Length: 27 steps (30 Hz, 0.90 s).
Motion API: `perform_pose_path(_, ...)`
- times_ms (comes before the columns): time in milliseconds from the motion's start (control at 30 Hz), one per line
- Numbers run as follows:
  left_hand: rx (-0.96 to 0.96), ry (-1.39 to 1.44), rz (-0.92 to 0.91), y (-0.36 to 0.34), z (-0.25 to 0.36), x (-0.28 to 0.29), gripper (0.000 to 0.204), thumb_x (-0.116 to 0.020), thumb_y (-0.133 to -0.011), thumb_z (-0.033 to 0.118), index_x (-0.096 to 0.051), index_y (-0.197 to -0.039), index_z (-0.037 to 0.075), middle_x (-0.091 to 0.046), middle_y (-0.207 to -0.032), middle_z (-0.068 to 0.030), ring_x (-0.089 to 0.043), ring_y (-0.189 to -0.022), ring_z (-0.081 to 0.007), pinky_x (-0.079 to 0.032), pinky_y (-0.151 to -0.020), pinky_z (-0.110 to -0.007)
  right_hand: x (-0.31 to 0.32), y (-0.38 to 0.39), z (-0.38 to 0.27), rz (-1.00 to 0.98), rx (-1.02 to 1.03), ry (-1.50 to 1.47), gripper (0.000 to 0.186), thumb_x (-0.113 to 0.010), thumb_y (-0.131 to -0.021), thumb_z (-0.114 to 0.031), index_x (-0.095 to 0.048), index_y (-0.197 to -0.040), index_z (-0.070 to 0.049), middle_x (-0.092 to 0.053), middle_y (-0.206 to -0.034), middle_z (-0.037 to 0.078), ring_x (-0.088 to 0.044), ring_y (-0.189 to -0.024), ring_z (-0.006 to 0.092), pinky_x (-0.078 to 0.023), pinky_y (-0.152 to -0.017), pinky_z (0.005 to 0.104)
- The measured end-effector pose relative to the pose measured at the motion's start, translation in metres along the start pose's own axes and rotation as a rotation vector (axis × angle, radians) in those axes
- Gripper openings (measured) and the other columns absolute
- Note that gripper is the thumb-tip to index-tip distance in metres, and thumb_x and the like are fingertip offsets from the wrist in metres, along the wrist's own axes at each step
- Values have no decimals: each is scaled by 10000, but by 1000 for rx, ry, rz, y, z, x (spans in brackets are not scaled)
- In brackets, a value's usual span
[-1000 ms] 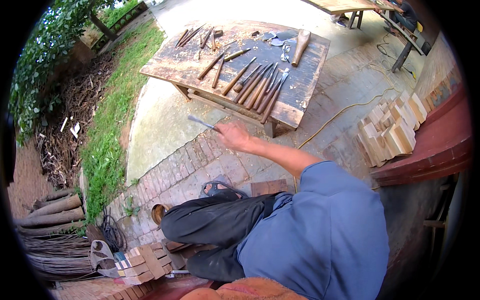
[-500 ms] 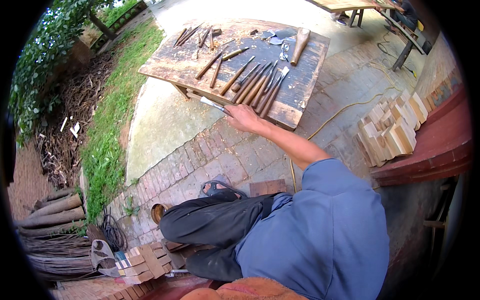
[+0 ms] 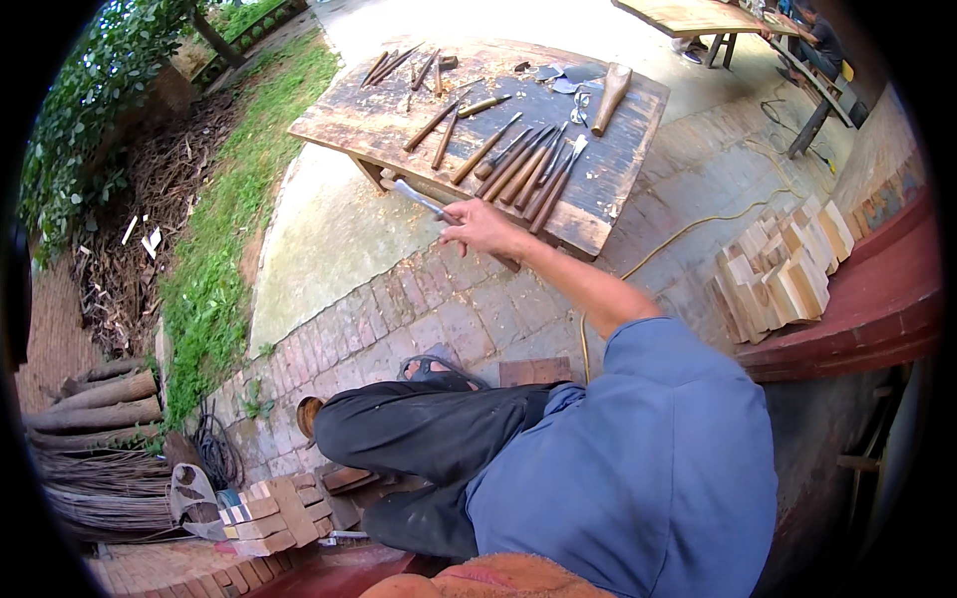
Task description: The person selects a metal rod from a table and sharpens it on a grinding stone. They repeatedly rub the rod against the stone, occasionally dipping it into a bowl of water and inspecting the edge. The person continues this process for several minutes.
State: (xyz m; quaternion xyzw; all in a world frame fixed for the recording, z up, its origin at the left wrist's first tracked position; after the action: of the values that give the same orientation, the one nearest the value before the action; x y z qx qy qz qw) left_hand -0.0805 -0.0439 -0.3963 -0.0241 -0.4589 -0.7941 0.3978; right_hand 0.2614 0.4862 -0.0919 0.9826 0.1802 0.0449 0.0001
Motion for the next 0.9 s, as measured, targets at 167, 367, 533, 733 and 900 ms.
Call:
perform_pose_path(167,9,9,-10,1,-4,-5,411,-638,-1109,363,-705,-1308,9,-764,-1125,-94,-710,-991,-208,-567,-925,-345,-66,12,17,-5,-35,92,146,-734,-960,-131,-766,-1053,-24,-774,-845,72,-682,-575,104,-546,-525,302)
perform_pose_path(367,60,70,8,4,-19,5,408,-639,-1109,360,-704,-1307,10,-763,-1126,-94,-710,-993,-205,-567,-925,-343,-143,26,47,-180,-48,431,276,-733,-946,-172,-762,-1196,-61,-769,-877,149,-764,-758,247,-602,-724,406)
perform_pose_path(533,185,301,123,26,-88,58,405,-639,-1108,359,-703,-1306,11,-762,-1127,-94,-709,-994,-203,-567,-926,-342,-224,33,86,-262,148,398,634,-703,-977,-170,-540,-1590,-189,-779,-1085,228,-765,-989,331,-588,-893,448)
perform_pose_path(733,71,733,560,103,-76,165,402,-640,-1108,356,-702,-1305,12,-761,-1128,-94,-709,-995,-201,-567,-927,-340,-295,25,77,-550,-277,362,498,-643,-974,-116,-668,-1470,-159,-792,-1095,207,-770,-938,344,-582,-884,457)
perform_pose_path(900,-215,520,862,152,92,208,307,-627,-1116,256,-717,-1214,-20,-752,-1123,-94,-701,-1003,-176,-564,-952,-338,-376,26,93,-754,-135,585,422,-620,-962,-115,-722,-1371,-97,-769,-1087,243,-749,-972,414,-569,-883,473)
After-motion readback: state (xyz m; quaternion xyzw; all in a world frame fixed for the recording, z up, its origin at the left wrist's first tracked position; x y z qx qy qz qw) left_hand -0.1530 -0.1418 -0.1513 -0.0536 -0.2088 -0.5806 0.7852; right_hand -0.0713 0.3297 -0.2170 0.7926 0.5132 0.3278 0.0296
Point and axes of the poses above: each hand's wrist, its own y-axis away from the middle knuckle, its own x-axis out of the back of the hand, z = x × y, the point moved 5 cm from there along -y, towards the middle knuckle
